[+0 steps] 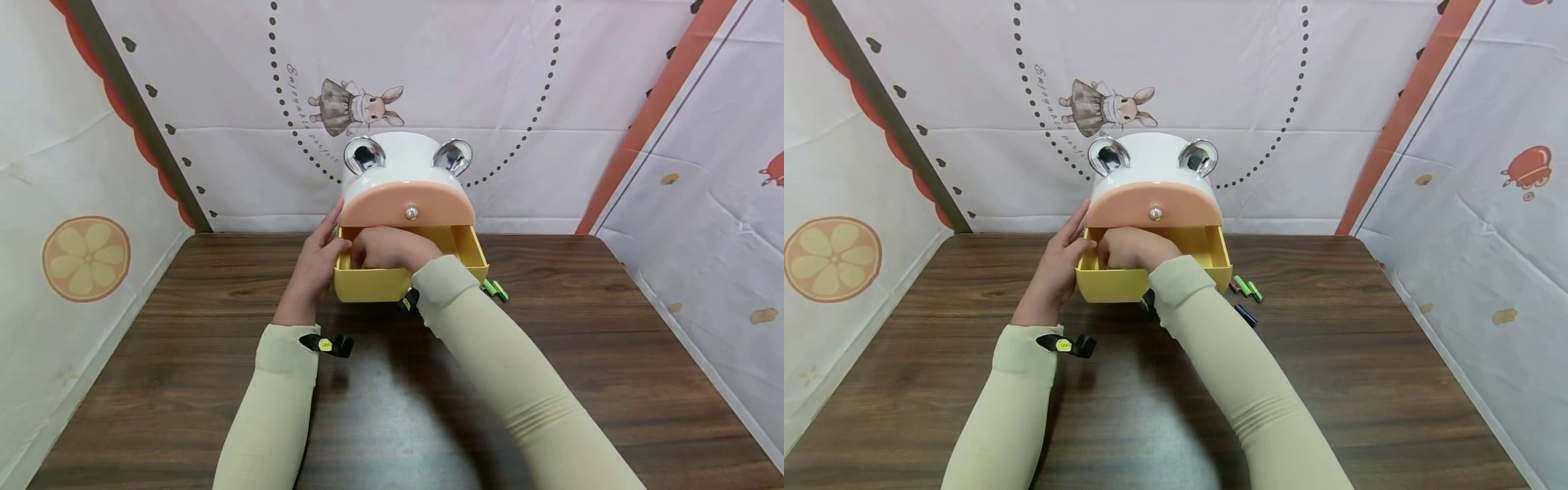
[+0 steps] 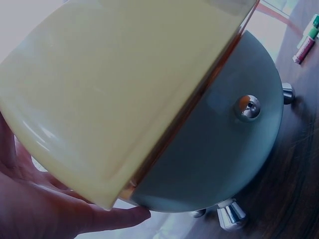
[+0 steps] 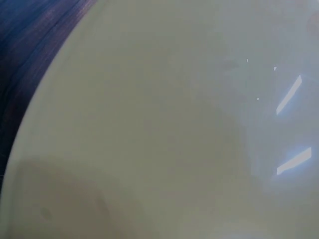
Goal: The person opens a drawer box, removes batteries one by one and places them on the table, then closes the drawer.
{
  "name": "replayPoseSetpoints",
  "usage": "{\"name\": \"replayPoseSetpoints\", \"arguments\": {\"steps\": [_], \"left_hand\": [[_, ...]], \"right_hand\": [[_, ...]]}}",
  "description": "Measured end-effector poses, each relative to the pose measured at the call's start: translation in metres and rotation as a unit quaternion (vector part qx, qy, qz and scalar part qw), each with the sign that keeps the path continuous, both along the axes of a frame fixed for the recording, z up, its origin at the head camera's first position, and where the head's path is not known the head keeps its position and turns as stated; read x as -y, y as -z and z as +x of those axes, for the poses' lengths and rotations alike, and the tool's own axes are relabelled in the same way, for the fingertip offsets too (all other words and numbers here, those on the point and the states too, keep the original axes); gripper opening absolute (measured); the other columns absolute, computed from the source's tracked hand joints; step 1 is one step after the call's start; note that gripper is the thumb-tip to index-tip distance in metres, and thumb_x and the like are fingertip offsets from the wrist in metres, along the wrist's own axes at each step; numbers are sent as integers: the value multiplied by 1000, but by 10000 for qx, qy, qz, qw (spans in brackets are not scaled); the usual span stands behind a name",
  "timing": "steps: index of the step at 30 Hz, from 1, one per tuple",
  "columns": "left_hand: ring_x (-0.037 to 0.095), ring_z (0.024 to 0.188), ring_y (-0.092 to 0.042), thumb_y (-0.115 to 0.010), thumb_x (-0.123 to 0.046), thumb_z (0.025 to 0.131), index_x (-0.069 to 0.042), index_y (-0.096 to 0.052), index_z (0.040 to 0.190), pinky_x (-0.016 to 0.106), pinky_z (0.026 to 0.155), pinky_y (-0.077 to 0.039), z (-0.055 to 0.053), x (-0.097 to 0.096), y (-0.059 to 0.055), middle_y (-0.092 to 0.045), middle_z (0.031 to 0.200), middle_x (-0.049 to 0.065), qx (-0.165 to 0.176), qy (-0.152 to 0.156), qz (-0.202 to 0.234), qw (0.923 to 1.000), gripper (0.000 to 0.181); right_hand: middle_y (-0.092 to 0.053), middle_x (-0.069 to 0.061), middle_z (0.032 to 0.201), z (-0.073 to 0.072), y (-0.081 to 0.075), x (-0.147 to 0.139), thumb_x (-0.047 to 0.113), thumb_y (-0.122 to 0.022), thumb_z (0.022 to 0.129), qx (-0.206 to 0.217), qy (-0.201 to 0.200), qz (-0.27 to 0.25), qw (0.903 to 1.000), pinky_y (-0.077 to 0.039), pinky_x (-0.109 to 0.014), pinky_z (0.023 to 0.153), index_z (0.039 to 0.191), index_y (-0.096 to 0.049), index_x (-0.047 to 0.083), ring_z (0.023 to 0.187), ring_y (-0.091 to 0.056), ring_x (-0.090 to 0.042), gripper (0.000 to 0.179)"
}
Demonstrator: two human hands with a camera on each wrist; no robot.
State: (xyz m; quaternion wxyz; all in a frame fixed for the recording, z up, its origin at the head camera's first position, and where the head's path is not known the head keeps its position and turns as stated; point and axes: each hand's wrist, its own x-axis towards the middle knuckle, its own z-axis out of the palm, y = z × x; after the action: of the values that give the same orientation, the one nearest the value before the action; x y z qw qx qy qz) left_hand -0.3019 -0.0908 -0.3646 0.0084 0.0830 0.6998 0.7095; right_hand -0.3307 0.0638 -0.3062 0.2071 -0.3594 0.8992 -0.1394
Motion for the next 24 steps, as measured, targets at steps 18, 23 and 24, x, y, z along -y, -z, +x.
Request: {"name": "replayPoseSetpoints", "arguments": {"steps": [18,23,24], "left_hand": [[18,139,-40,-47,-5,91,-51,-38,143,46,110,-38,-2,1,1,-30,157,-12,62,5,-81,9999,70],[18,138,-40,-47,-6,91,-52,-39,142,46,110,-38,-2,2,2,-30,157,-12,96,-26,-88,9999,69],[18,138,-39,-47,-6,91,-52,-39,141,46,110,-38,-2,2,2,-30,157,-12,99,-35,-86,9999,69]], "right_hand": [[-70,6,82,2,-2,-4,10,-66,86,-155,220,237,9994,-51,-24,62,94,-76,22,73,-61,-12,18],[-71,7,85,2,-5,-7,12,-66,86,-95,193,311,9993,-51,-24,65,96,-76,22,76,-61,-12,17],[-71,7,85,2,-6,-8,12,-66,86,-117,171,324,9993,-51,-25,65,95,-76,22,76,-61,-12,17]]}}
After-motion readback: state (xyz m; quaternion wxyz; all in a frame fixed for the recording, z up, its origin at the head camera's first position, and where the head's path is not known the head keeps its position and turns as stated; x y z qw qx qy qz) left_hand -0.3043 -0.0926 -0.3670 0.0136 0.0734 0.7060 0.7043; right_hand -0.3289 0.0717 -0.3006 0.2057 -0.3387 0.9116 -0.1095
